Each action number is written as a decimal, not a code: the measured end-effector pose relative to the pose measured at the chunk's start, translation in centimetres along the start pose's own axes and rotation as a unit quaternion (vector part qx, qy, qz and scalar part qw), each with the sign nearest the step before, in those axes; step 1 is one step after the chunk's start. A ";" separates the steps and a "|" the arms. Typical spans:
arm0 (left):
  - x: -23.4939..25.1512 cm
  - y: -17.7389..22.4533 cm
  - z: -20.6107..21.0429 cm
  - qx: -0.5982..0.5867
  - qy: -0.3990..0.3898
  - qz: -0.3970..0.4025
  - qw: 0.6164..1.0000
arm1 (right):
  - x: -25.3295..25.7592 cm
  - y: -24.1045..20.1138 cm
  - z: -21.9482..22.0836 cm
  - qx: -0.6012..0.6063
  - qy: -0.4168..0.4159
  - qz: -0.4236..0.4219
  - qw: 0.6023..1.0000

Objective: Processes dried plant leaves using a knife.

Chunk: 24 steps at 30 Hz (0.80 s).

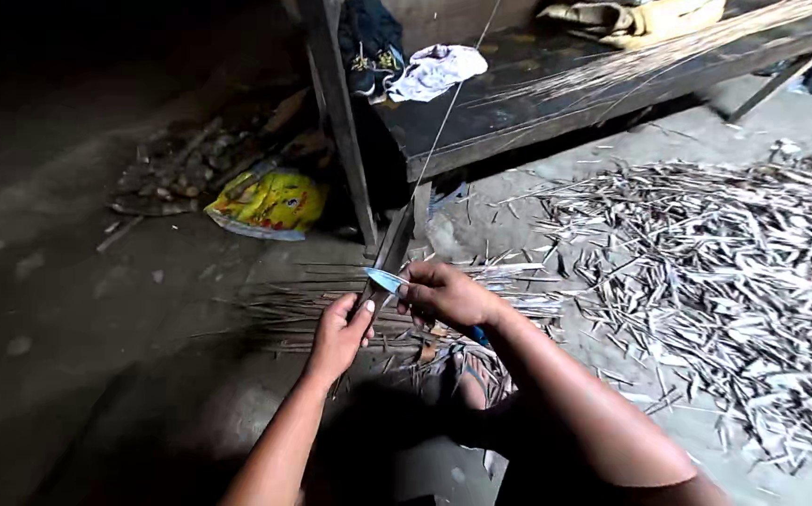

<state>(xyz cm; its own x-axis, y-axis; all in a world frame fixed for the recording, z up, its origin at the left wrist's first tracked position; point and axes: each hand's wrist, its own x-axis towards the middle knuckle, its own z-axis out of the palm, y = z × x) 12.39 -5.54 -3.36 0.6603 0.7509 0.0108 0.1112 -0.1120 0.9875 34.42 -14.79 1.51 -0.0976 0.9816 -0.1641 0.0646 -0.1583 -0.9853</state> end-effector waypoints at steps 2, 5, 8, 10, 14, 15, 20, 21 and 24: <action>0.3 -0.3 0.0 -0.013 -0.003 0.001 1.000 | 0.5 0.8 -0.2 0.029 -0.008 -0.004 1.000; 0.5 -0.1 -0.5 -0.029 -0.026 0.008 0.999 | 1.0 1.6 -0.5 0.064 -0.003 -0.025 0.998; 0.6 0.1 -1.2 -0.036 -0.040 0.002 0.999 | 1.1 1.7 -1.0 0.057 0.019 -0.051 0.997; 0.7 0.2 -1.7 -0.036 -0.044 -0.003 0.998 | 1.1 1.6 -1.4 0.044 0.023 -0.066 0.997; 0.9 0.3 -1.9 -0.036 -0.023 0.013 0.999 | 1.2 1.5 -0.7 0.047 -0.008 -0.077 0.996; 0.9 0.4 -1.8 -0.044 -0.021 0.018 0.999 | 1.2 1.5 -0.3 0.053 -0.018 -0.076 0.995; 0.3 0.8 -1.8 -0.078 -0.030 0.022 0.996 | 0.6 1.4 0.4 0.081 -0.072 -0.075 0.991; 0.0 1.1 -1.9 -0.090 -0.043 0.020 0.995 | 0.4 1.4 0.4 0.082 -0.080 -0.082 0.990; -0.9 1.9 -2.0 -0.142 -0.088 -0.004 0.986 | -0.5 1.0 0.2 0.072 -0.092 -0.110 0.987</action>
<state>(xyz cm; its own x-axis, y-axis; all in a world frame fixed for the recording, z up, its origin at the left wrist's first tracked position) 10.47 -5.13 -1.19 0.7817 0.6236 -0.0005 -0.0784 0.0991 0.9920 34.29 -15.47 0.58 -0.2721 0.9602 0.0622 -0.1192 0.0305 -0.9924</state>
